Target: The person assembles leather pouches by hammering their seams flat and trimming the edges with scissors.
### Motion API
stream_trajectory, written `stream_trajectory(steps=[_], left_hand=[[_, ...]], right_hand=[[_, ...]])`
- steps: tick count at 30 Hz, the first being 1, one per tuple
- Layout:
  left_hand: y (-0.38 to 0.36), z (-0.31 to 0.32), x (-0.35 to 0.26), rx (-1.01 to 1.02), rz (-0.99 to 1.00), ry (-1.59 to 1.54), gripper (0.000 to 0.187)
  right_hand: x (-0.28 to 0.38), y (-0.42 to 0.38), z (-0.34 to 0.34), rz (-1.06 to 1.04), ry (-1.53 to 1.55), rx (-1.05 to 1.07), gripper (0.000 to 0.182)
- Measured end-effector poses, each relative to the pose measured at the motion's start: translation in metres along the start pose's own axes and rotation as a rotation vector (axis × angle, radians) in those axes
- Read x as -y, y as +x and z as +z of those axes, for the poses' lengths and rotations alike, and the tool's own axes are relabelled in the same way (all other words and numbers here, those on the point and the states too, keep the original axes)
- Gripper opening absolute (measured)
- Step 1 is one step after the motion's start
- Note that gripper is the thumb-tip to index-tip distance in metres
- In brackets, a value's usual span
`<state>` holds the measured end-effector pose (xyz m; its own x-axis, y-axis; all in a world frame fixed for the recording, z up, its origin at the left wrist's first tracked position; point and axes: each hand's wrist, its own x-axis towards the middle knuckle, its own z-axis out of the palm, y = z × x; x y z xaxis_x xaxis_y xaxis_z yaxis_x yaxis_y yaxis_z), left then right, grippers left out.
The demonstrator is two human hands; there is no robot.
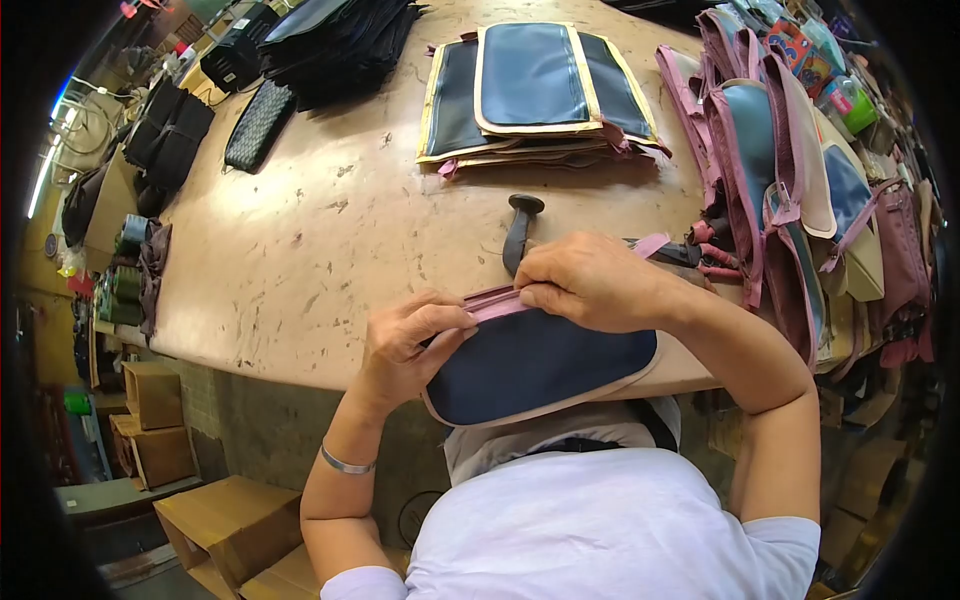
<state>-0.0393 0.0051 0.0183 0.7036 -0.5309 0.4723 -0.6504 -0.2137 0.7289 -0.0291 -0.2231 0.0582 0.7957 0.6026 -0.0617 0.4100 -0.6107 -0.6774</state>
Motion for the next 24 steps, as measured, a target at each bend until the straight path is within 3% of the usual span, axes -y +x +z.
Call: stream_trajectory(steps=[3, 6, 9, 11, 17, 20, 24], left_hand=[[-0.002, 0.002, -0.001, -0.001, -0.008, 0.006, 0.021], [-0.002, 0.003, -0.005, -0.004, -0.006, 0.031, 0.020], [-0.001, 0.004, -0.005, -0.010, 0.013, 0.056, 0.020], [0.000, 0.006, -0.006, -0.012, 0.031, 0.069, 0.020], [0.002, -0.013, -0.016, -0.001, -0.439, -0.210, 0.017], [0.013, -0.025, -0.015, 0.251, -0.342, 0.027, 0.018], [0.013, -0.028, -0.013, 0.312, -0.328, -0.020, 0.015]], right_hand=[[0.003, 0.002, 0.005, -0.022, -0.030, -0.024, 0.020], [0.005, 0.005, -0.001, 0.036, -0.048, 0.094, 0.020], [0.004, 0.007, 0.014, -0.040, -0.023, -0.046, 0.015], [0.004, 0.008, 0.014, -0.034, 0.021, -0.031, 0.014], [0.006, 0.006, 0.015, -0.090, -0.013, -0.047, 0.014], [0.007, 0.006, 0.014, -0.093, 0.005, -0.060, 0.016], [0.006, 0.003, 0.012, -0.096, 0.000, -0.034, 0.015]])
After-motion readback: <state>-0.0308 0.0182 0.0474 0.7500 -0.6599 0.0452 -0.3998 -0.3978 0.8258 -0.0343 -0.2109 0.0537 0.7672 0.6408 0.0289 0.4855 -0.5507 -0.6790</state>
